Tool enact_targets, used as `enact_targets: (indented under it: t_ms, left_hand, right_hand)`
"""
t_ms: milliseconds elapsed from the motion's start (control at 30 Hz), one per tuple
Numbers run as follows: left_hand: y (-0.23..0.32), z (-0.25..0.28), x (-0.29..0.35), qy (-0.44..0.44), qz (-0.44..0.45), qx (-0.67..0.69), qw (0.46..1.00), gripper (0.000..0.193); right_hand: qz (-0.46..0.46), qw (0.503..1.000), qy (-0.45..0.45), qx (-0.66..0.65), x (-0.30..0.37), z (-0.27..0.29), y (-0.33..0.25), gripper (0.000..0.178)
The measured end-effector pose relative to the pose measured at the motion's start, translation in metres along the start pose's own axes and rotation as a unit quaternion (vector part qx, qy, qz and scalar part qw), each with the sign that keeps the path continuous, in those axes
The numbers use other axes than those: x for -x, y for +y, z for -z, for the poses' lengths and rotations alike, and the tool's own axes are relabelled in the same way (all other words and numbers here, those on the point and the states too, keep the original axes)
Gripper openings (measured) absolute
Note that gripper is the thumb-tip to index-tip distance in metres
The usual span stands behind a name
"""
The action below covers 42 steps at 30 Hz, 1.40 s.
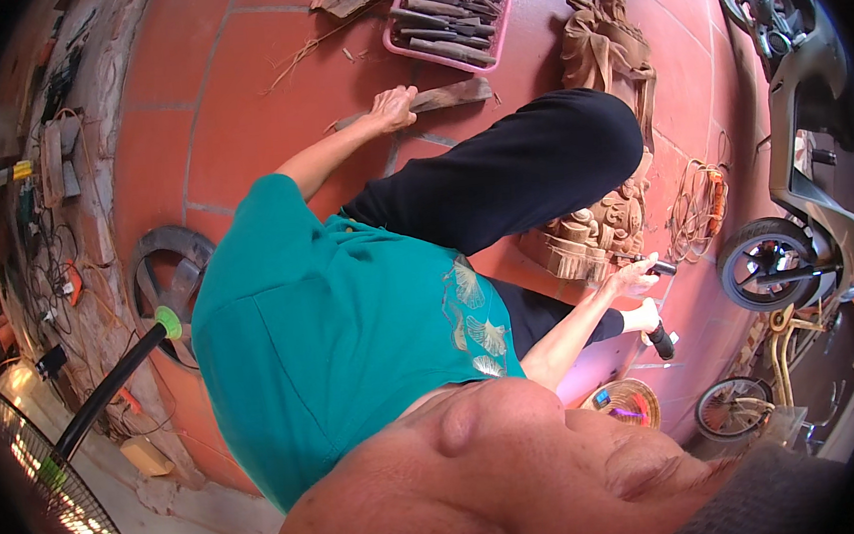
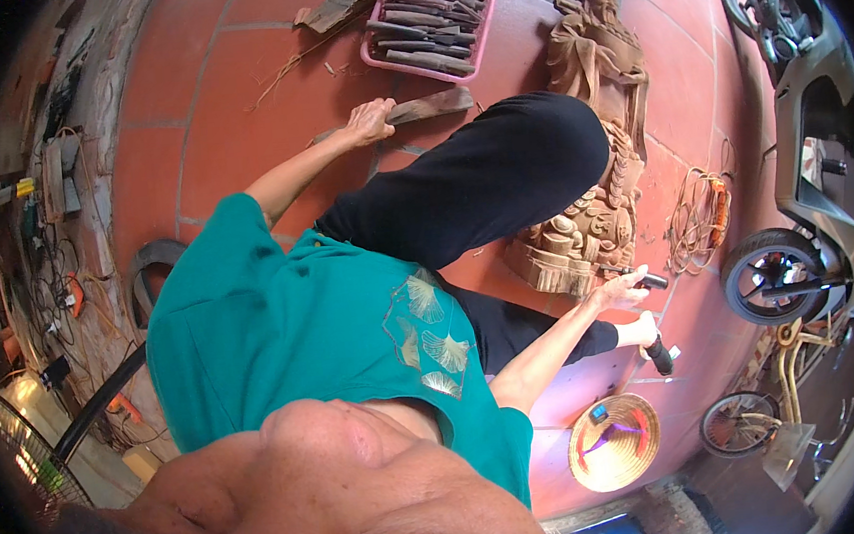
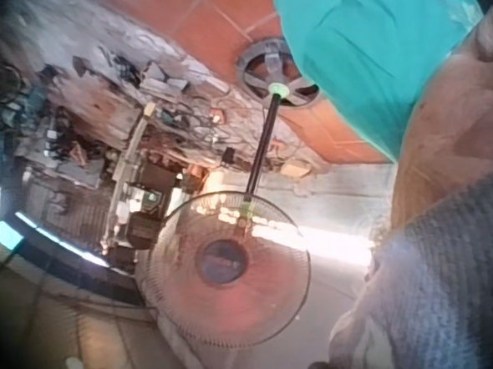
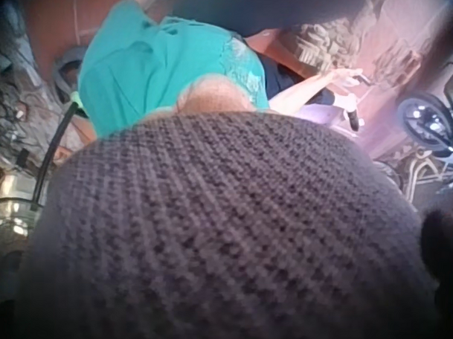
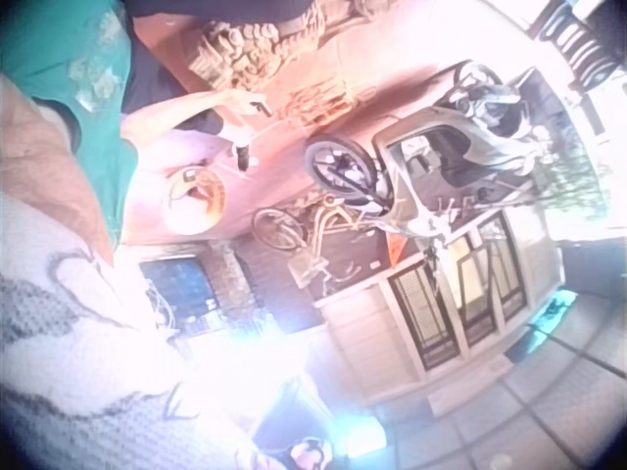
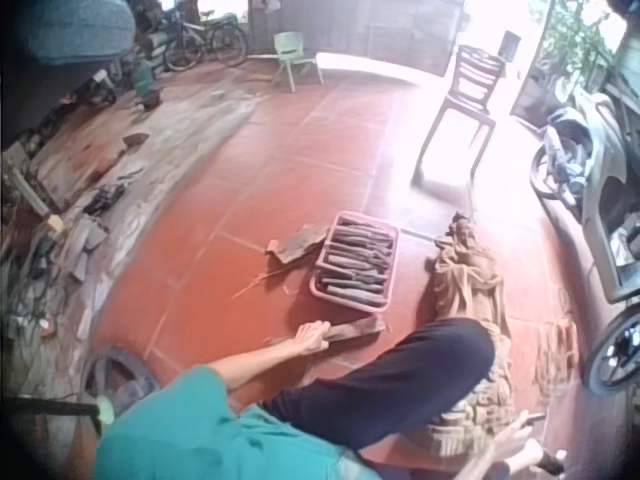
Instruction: The person sits on the floor and carves a wooden sculpture using a chisel and mallet. They repeatedly strike the chisel to shape the wood and occasionally wipe the surface with a cloth.
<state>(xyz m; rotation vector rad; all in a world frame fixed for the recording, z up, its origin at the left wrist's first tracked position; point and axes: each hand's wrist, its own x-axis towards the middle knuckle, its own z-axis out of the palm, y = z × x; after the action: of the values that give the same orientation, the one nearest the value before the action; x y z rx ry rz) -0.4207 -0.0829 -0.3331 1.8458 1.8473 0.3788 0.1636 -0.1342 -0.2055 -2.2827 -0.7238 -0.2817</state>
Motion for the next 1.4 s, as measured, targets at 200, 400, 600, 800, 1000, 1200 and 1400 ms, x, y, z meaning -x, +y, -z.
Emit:
enact_targets:
  t_ms: [200, 400, 600, 800, 1000, 1200, 1400]
  left_hand:
    - [-0.003, -0.005, -0.004, 0.023, -0.035, -0.088, 0.995, 0.026]
    - [0.007, 0.011, -0.016, 0.087, -0.083, 0.011, 0.993, 0.024]
    - [0.019, 0.054, -0.092, 0.149, -0.123, 0.038, 0.980, 0.022]
    - [0.036, 0.086, -0.199, 0.086, -0.074, -0.103, 0.988, 0.034]
    - [0.060, 0.067, -0.252, 0.063, -0.088, -0.143, 0.984, 0.034]
    - [0.070, 0.037, -0.270, 0.060, -0.107, -0.232, 0.965, 0.035]
    - [0.065, 0.038, -0.278, 0.079, -0.111, -0.181, 0.974, 0.019]
  right_hand:
    - [0.007, 0.998, -0.006, -0.058, 0.001, 0.002, 0.001, 0.069]
    - [0.000, 0.997, -0.003, -0.083, 0.008, 0.007, -0.006, 0.073]
    - [-0.005, 0.994, -0.017, -0.107, 0.010, 0.003, -0.019, 0.071]
    - [-0.018, 0.991, -0.016, -0.131, 0.016, 0.013, -0.019, 0.063]
    - [-0.018, 0.987, -0.011, -0.160, 0.021, 0.021, -0.026, 0.052]
    - [-0.059, 0.972, -0.045, -0.224, 0.023, 0.016, -0.034, 0.046]
    - [-0.040, 0.981, -0.016, -0.187, 0.027, 0.023, -0.037, 0.053]
